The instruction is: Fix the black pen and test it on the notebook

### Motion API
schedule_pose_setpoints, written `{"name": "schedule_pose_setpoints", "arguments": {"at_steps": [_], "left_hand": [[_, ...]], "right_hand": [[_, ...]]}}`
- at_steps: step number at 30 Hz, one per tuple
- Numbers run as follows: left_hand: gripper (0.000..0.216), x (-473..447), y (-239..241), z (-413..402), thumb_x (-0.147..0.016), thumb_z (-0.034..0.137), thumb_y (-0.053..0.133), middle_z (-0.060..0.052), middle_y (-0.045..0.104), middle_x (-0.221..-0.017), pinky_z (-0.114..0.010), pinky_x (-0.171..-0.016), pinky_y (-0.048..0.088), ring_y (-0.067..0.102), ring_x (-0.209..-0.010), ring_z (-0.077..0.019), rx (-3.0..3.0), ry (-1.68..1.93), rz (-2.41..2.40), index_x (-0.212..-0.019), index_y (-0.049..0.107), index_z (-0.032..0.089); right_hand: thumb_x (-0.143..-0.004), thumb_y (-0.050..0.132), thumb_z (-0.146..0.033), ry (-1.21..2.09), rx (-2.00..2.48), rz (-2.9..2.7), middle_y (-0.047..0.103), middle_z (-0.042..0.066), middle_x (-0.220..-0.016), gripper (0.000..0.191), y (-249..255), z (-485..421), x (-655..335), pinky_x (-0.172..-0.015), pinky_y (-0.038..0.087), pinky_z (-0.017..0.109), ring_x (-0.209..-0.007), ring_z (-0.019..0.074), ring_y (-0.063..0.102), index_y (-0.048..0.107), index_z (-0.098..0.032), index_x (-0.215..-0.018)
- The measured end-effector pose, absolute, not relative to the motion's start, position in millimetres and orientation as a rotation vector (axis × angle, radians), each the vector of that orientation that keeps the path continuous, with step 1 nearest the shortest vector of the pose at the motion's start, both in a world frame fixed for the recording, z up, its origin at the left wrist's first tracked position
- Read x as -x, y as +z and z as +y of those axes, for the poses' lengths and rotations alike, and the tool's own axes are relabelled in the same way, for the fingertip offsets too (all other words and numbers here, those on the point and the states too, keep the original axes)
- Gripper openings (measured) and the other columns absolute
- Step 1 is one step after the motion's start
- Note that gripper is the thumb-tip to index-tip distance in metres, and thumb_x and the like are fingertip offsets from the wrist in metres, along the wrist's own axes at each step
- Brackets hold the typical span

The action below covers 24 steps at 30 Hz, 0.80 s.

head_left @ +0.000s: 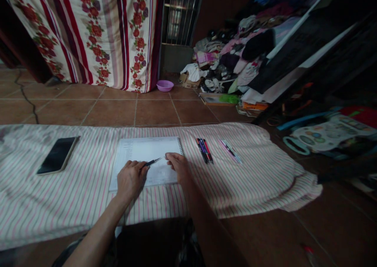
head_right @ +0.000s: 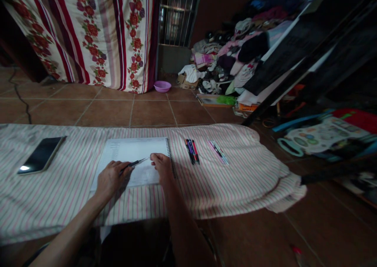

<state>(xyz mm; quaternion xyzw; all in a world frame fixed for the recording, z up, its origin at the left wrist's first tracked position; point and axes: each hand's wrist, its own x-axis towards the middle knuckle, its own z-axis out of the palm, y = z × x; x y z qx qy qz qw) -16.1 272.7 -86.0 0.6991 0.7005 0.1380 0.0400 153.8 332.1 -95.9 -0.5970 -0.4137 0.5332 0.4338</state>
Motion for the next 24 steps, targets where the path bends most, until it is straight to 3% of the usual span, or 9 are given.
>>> {"name": "schedule_pose_setpoints", "arguments": {"at_steps": [13, 18, 24], "left_hand": [[0.029, 20.1, -88.9, 274.0, -0.088, 0.036, 0.045, -0.004, 0.068, -0.081, -0.029, -0.066, 0.042, 0.058, -0.084, -0.0221, -2.165, 0.444, 2.158, -0.097, 0.069, 0.024], [0.029, 20.2, -88.8, 274.4, -0.088, 0.036, 0.045, -0.004, 0.067, -0.081, -0.029, -0.066, 0.043, 0.058, -0.085, -0.0221, -2.152, 0.442, 2.16, -0.098, 0.069, 0.024], [0.029, 19.6, -89.3, 274.9, -0.088, 0.036, 0.045, -0.004, 0.068, -0.082, -0.029, -0.067, 0.042, 0.057, -0.086, -0.0224, -2.135, 0.437, 2.169, -0.099, 0.069, 0.023]], "right_hand": [[-0.066, 0.059, -0.033, 1.109, 1.504, -1.256, 0.067, 0.003, -0.062, 0.022, -117.8, 343.8, -156.9, -0.055, 0.044, 0.027, -0.059, 0.0173, 0.062, 0.068, -0.017, -0.077], [-0.07, 0.058, -0.03, 0.951, 1.522, -1.421, 0.071, 0.004, -0.078, 0.017, -120.9, 344.2, -158.1, -0.071, 0.047, 0.029, -0.073, 0.0189, 0.065, 0.07, -0.02, -0.077], [-0.074, 0.056, -0.028, 0.806, 1.662, -1.565, 0.073, 0.004, -0.081, 0.017, -116.1, 341.4, -159.2, -0.074, 0.047, 0.029, -0.078, 0.0199, 0.066, 0.071, -0.021, -0.079]]}}
